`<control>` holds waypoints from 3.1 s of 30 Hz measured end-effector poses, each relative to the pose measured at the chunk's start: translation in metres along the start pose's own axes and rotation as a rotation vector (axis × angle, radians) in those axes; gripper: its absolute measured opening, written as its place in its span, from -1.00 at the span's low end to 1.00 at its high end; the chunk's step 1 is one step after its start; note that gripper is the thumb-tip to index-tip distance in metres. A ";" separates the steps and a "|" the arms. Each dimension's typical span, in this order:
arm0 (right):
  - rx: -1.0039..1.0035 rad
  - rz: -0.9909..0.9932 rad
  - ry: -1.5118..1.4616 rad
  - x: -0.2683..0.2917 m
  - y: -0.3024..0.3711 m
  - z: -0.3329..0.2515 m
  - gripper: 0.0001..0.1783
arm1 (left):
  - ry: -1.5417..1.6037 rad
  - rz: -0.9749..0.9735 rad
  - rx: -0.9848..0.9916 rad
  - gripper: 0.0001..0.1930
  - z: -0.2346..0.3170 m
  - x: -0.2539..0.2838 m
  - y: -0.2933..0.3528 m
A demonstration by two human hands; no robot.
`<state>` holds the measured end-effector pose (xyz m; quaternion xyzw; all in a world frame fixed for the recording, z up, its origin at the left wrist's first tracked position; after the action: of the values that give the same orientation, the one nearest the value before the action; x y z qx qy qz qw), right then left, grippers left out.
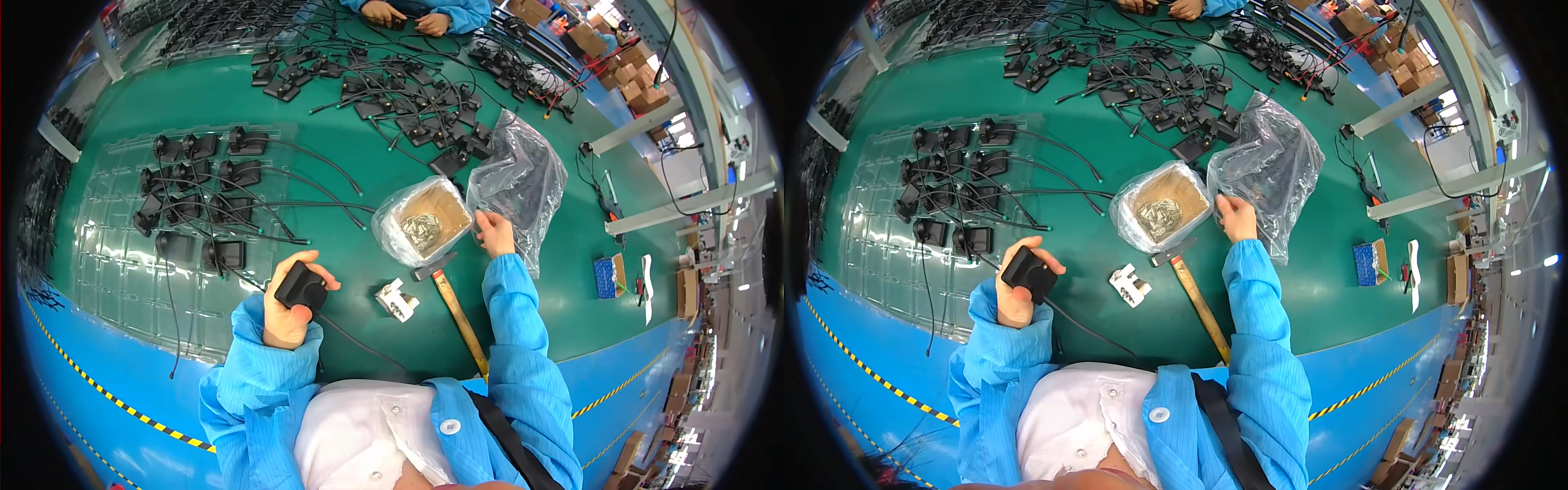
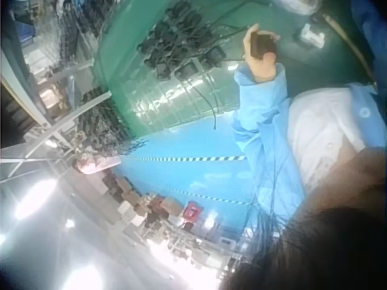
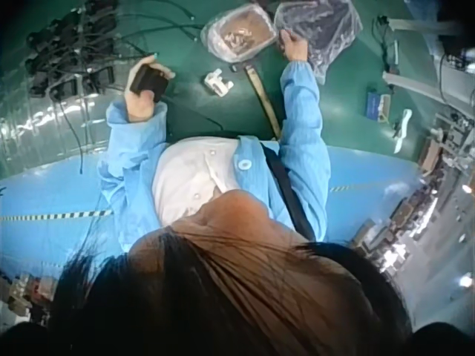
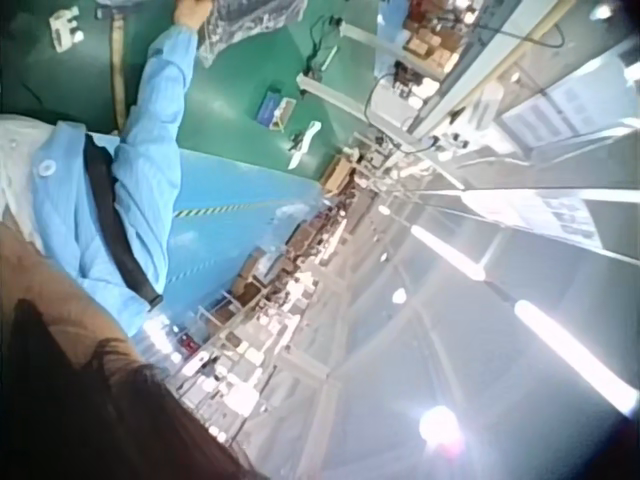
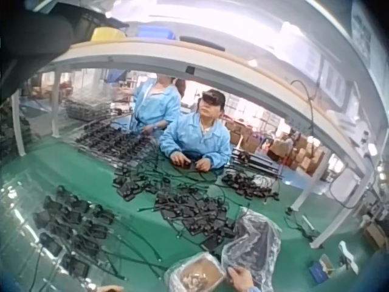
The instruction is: Assemble small electronic components by press-fitting parts with a hammer.
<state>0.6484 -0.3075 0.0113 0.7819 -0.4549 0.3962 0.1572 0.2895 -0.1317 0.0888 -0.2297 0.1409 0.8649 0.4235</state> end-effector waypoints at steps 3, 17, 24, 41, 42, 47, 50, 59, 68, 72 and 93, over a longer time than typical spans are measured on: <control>-0.010 0.082 0.028 -0.012 -0.004 -0.006 -0.69 | 0.113 -0.011 0.005 -0.08 -0.004 -0.003 0.001; 0.645 -0.397 -0.774 0.057 0.107 -0.202 -0.85 | 0.214 -0.240 0.144 0.08 -0.012 -0.025 -0.001; 0.636 -0.786 -0.815 0.049 0.123 -0.235 -0.81 | 0.137 -0.297 0.232 0.10 -0.006 -0.039 -0.001; 0.615 -0.847 -0.658 0.051 0.118 -0.236 -0.83 | -0.123 -0.265 0.182 0.10 -0.004 -0.045 0.001; 0.579 -0.848 -0.639 0.052 0.117 -0.235 -0.84 | -0.156 -0.257 0.171 0.10 -0.003 -0.046 0.001; 0.718 -0.843 -0.656 0.059 0.112 -0.231 -0.82 | -0.101 -0.322 0.238 0.08 0.006 -0.051 0.001; 0.714 -0.861 -0.643 0.061 0.114 -0.235 -0.82 | -0.083 -0.337 0.191 0.05 -0.001 -0.050 -0.001; 0.690 -0.889 -0.639 0.061 0.116 -0.235 -0.81 | -0.137 -0.326 0.147 0.02 -0.003 -0.049 -0.002; 0.659 -0.916 -0.618 0.059 0.112 -0.235 -0.81 | -0.188 -0.313 0.185 0.05 -0.009 -0.049 -0.004; 0.675 -0.898 -0.601 0.056 0.112 -0.230 -0.82 | -0.224 -0.262 0.109 -0.01 -0.015 -0.051 -0.005; 0.275 -0.847 -0.778 0.044 0.124 -0.206 -0.83 | -0.053 -0.309 0.283 -0.26 -0.023 -0.055 -0.007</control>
<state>0.4582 -0.2752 0.1622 0.9965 -0.0719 0.0382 0.0206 0.3307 -0.1747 0.0972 -0.1638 0.2130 0.7671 0.5825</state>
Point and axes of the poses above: each hand's wrist, its own y-axis away from the middle knuckle, its own x-axis out of the back of the hand, z = x × y, the point moved 1 cm from there along -y, towards the middle knuckle, and after that the axes turned 12 degrees about x, right-handed, at the moved point
